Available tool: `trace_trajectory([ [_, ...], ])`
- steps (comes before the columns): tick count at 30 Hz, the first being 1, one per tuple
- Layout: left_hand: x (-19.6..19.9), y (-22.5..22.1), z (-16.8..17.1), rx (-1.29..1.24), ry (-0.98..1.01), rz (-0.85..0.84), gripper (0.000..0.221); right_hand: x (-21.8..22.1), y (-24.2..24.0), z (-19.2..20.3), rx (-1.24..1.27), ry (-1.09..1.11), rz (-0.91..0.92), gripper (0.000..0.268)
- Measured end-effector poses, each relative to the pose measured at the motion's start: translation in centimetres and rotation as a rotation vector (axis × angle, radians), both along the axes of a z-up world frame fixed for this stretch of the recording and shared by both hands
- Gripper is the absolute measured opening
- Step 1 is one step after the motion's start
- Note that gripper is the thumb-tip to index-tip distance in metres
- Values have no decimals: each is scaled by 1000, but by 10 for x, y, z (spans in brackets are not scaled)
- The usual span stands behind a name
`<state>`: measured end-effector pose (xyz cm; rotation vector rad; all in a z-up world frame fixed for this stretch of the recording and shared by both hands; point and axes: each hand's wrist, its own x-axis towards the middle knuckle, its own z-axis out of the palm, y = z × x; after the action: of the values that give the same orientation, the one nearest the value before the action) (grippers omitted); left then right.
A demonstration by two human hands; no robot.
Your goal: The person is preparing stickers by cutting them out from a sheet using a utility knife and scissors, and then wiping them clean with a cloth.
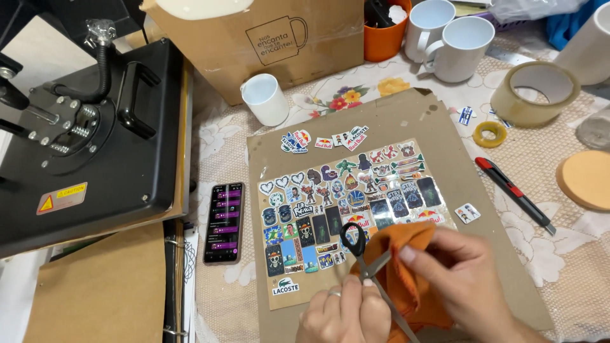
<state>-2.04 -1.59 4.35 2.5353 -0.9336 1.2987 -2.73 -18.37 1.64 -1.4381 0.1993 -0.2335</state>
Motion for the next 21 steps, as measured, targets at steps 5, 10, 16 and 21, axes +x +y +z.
trace_trajectory([
  [5, 13, 16, 4, 42, 32, -115, 24, 21, -22, -1, 83, 38, -177, 15],
  [10, 45, 45, -18, -279, 526, -406, 15, 27, -56, -31, 282, -91, -64, 22],
  [16, 98, 47, -16, -1030, 1049, -1020, 22, 20, -54, -43, 88, 34, 184, 11],
  [21, 114, 53, 6, -263, 85, -707, 18, 14, -34, -42, 161, -37, 370, 22],
])
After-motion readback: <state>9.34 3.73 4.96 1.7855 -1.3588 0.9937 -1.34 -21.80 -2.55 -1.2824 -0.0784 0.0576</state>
